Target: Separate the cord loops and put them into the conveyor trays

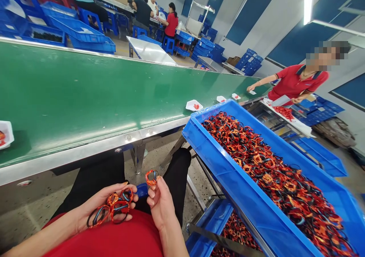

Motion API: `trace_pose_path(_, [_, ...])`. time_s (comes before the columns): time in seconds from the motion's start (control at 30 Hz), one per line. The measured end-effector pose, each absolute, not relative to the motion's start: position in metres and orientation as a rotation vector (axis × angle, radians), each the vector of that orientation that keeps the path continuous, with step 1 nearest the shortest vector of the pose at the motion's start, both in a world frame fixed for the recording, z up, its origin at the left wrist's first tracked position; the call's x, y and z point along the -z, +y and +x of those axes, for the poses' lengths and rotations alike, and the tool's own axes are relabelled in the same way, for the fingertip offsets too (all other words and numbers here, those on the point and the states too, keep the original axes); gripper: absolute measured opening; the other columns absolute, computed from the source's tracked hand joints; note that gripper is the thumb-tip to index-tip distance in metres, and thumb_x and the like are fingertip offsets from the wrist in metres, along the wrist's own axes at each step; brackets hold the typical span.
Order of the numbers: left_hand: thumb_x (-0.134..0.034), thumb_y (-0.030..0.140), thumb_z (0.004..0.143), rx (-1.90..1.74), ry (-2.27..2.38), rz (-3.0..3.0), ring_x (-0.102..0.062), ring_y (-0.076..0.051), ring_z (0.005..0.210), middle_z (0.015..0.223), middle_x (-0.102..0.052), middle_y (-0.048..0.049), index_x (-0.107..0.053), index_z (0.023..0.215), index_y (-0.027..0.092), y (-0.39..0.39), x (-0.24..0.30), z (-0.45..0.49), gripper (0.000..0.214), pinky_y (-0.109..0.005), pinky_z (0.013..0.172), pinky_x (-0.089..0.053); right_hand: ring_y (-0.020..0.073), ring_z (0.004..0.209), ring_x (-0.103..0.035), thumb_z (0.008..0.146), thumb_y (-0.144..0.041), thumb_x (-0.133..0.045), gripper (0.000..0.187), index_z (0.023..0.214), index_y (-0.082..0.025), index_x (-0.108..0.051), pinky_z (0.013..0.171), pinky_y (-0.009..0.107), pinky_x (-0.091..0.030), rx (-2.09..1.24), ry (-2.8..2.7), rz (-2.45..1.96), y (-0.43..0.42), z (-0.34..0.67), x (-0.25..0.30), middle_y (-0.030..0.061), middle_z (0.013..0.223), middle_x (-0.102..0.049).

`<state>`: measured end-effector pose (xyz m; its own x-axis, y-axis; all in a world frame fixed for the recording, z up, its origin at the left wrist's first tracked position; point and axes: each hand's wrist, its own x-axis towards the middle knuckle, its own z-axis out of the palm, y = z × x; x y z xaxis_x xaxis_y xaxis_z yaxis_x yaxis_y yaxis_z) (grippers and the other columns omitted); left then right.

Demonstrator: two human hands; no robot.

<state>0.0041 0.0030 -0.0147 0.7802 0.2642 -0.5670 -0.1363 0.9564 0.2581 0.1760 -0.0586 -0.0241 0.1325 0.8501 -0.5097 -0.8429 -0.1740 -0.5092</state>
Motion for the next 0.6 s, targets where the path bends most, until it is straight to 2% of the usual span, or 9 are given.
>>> trace_pose_path(0.17, [-0.056,0.038,0.081,-0.228,0.684,0.195,-0.064,-0.02,0.078,0.086,-0.067,-0.0093,-0.064,0.091,0.014,0.002,0.01,0.005,0.027,-0.044,0.079,-0.051,0.0012,0.045,-0.036,0.077,-0.033,-0.067,0.023,0.084,-0.016,-0.052,0.037,0.011,-0.022,-1.51,0.043,-0.886,-0.058,0.177,0.027,-0.0068,0.063,-0.046])
trace_pose_path(0.33, [-0.056,0.039,0.08,-0.24,0.667,0.187,-0.064,-0.02,0.076,0.083,-0.067,-0.0085,-0.064,0.085,0.014,0.002,0.012,0.009,0.026,-0.043,0.075,-0.051,0.0011,0.036,-0.016,0.078,-0.035,-0.067,0.027,0.071,-0.018,-0.047,0.035,0.012,-0.018,-1.363,-0.225,-0.99,-0.043,0.184,0.011,-0.013,0.046,-0.029])
trace_pose_path(0.37, [-0.056,0.039,0.08,-0.246,0.664,0.189,-0.064,-0.02,0.075,0.082,-0.067,-0.0085,-0.064,0.085,0.015,0.002,0.013,0.009,0.026,-0.043,0.074,-0.052,0.0011,0.035,-0.015,0.079,-0.036,-0.065,0.026,0.071,-0.018,-0.048,0.034,0.013,-0.018,-1.314,-0.327,-1.037,-0.036,0.187,0.003,-0.013,0.045,-0.029])
trace_pose_path(0.43, [-0.057,0.039,0.079,-0.248,0.675,0.183,-0.064,-0.02,0.073,0.081,-0.067,-0.0085,-0.064,0.084,0.015,0.001,0.017,0.011,0.026,-0.042,0.072,-0.052,0.0006,0.034,-0.021,0.08,-0.037,-0.063,0.025,0.072,-0.017,-0.051,0.033,0.013,-0.02,-1.203,-0.539,-1.142,-0.018,0.193,-0.015,-0.0105,0.046,-0.04])
trace_pose_path(0.53, [-0.06,0.04,0.077,-0.251,0.719,0.16,-0.064,-0.02,0.071,0.078,-0.067,-0.0078,-0.064,0.083,0.015,0.001,0.024,0.011,0.026,-0.041,0.069,-0.053,0.0011,0.035,-0.037,0.077,-0.037,-0.066,0.024,0.077,-0.016,-0.056,0.033,0.014,-0.026,-1.045,-0.721,-1.203,0.022,0.202,-0.044,-0.0026,0.061,-0.06])
trace_pose_path(0.6, [-0.061,0.04,0.076,-0.259,0.727,0.159,-0.064,-0.02,0.071,0.078,-0.067,-0.0077,-0.064,0.082,0.015,0.001,0.028,0.011,0.026,-0.04,0.069,-0.054,0.0025,0.038,-0.043,0.071,-0.036,-0.071,0.025,0.079,-0.016,-0.058,0.034,0.014,-0.029,-0.998,-0.687,-1.181,0.056,0.208,-0.059,0.0002,0.069,-0.064])
